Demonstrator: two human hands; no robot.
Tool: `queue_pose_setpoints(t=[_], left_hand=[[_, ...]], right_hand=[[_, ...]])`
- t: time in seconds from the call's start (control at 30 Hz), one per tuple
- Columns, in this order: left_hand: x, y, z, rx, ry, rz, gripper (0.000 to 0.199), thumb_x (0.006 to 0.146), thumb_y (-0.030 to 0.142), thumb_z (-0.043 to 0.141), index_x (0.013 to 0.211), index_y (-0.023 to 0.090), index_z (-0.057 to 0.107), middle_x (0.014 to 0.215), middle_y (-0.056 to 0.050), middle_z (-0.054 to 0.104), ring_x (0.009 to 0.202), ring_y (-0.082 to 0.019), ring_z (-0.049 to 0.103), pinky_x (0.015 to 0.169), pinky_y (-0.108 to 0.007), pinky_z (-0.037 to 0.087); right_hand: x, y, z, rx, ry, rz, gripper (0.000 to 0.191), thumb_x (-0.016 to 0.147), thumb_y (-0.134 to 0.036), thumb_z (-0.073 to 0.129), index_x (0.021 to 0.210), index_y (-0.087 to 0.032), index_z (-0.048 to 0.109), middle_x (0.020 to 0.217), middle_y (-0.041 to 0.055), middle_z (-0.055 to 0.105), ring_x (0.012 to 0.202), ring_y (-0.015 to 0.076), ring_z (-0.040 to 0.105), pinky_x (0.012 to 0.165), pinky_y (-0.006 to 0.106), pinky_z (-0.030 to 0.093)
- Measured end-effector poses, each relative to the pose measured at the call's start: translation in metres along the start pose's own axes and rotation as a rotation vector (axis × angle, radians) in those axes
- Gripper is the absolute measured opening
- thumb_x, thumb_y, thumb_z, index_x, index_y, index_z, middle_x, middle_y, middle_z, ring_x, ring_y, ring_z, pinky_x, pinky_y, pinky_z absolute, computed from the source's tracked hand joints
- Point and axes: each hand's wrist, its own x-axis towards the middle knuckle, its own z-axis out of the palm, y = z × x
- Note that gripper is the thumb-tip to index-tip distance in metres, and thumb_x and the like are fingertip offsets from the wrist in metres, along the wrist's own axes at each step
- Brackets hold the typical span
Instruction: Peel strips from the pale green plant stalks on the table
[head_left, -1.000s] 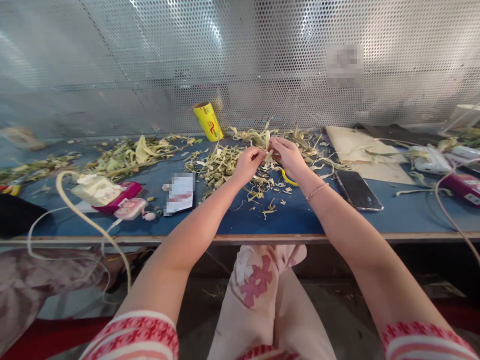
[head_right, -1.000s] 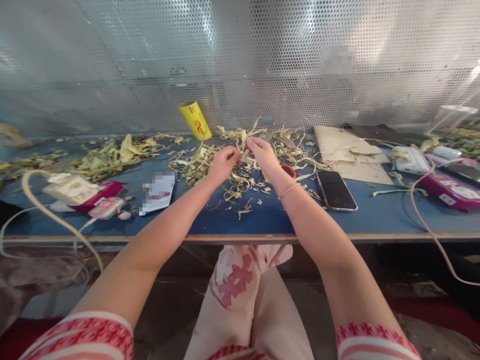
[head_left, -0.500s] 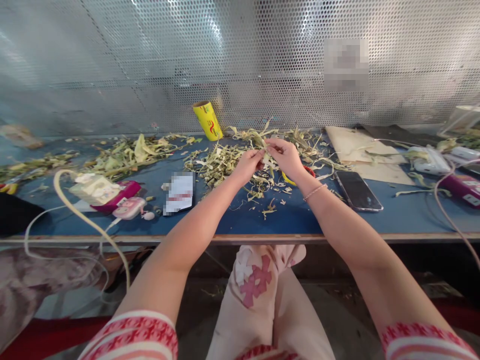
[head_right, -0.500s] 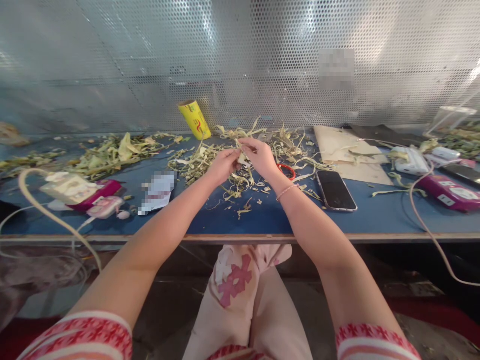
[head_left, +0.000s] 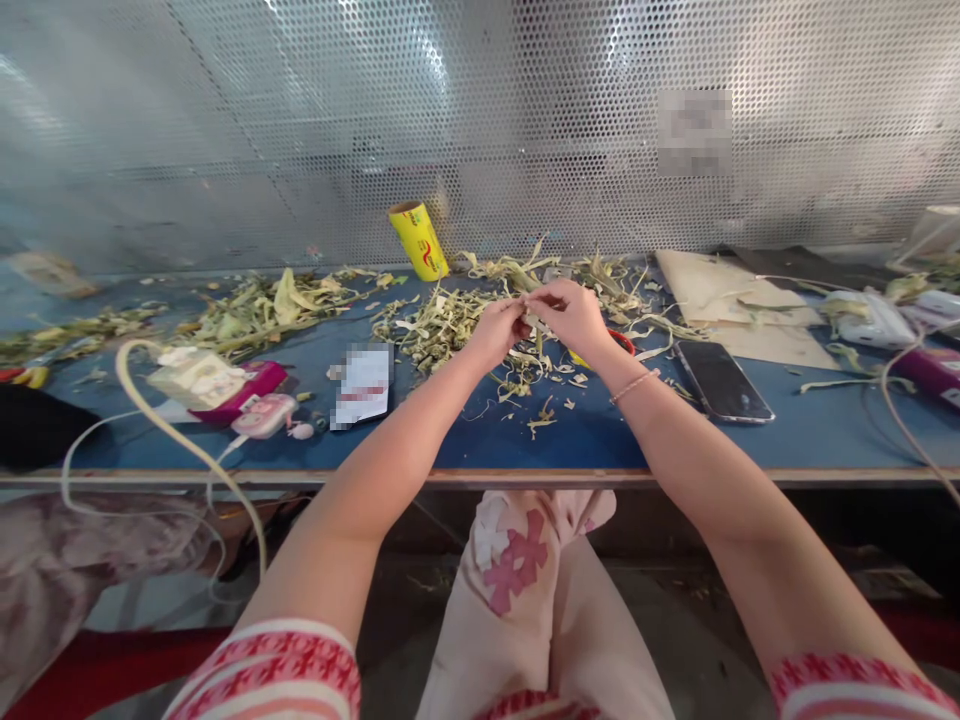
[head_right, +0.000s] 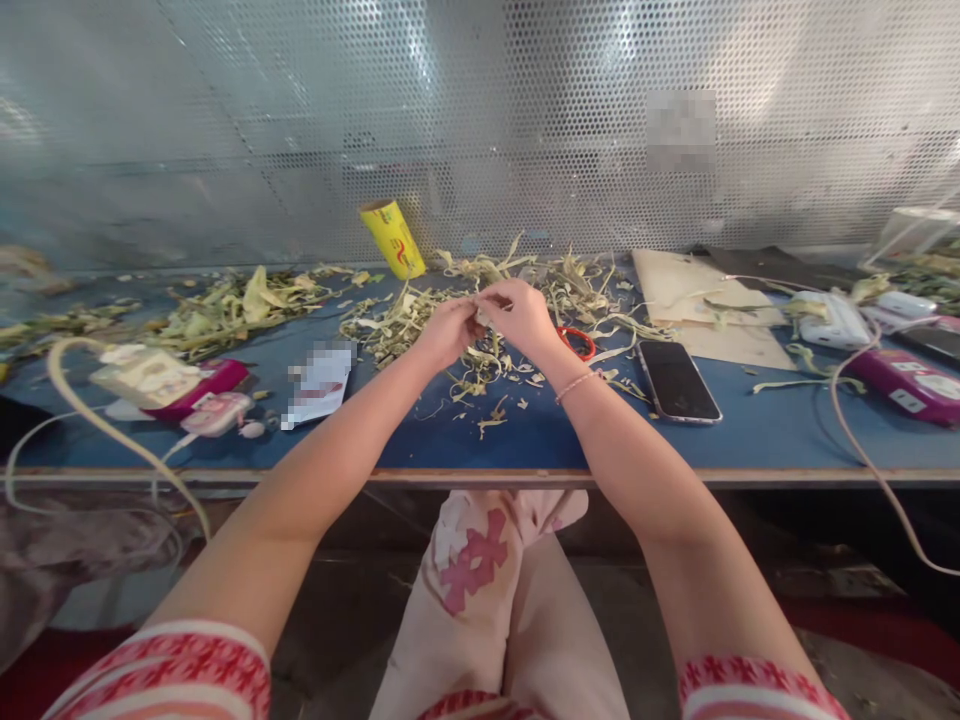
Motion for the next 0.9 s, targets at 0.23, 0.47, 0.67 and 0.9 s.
queue_pose_setpoints(t=[0.23, 0.47, 0.67, 0.9], left_hand=[[0.0, -0.002, -0.001, 0.039, -0.009, 0.034, 0.022, 0.088, 0.017, 0.049, 0.067, 0.014, 0.054, 0.054, 0.003, 0.049, 0.047, -0.005, 0.047, 0.052, -0.019, 0.039], [0.003, -0.005, -0.004, 0.143, -0.03, 0.098, 0.023, 0.084, 0.028, 0.06, 0.067, 0.014, 0.055, 0.056, 0.003, 0.051, 0.049, -0.006, 0.048, 0.054, -0.02, 0.041], [0.006, -0.008, -0.007, 0.259, 0.0, 0.181, 0.021, 0.083, 0.031, 0.061, 0.071, 0.015, 0.053, 0.058, 0.005, 0.051, 0.049, -0.005, 0.049, 0.053, -0.019, 0.042], [0.008, -0.012, -0.008, 0.263, -0.01, 0.218, 0.021, 0.081, 0.033, 0.064, 0.078, 0.014, 0.056, 0.063, 0.003, 0.057, 0.055, -0.006, 0.054, 0.059, -0.02, 0.046]], right_hand=[[0.005, 0.011, 0.005, 0.159, 0.011, 0.123, 0.009, 0.071, -0.021, 0.061, 0.077, -0.018, 0.067, 0.076, 0.0009, 0.067, 0.068, 0.0135, 0.058, 0.071, 0.03, 0.048], [0.005, 0.011, 0.003, 0.119, 0.031, 0.104, 0.006, 0.07, -0.02, 0.061, 0.075, -0.019, 0.064, 0.079, 0.0009, 0.066, 0.071, 0.0134, 0.057, 0.073, 0.03, 0.047], [0.003, 0.005, 0.0, 0.121, 0.039, 0.071, 0.008, 0.074, -0.018, 0.057, 0.079, -0.019, 0.064, 0.077, 0.0012, 0.065, 0.071, 0.0131, 0.058, 0.074, 0.029, 0.047], [0.006, 0.013, 0.001, 0.16, 0.067, 0.139, 0.006, 0.071, -0.019, 0.058, 0.074, -0.018, 0.064, 0.071, 0.0001, 0.064, 0.068, 0.0139, 0.058, 0.071, 0.03, 0.048]])
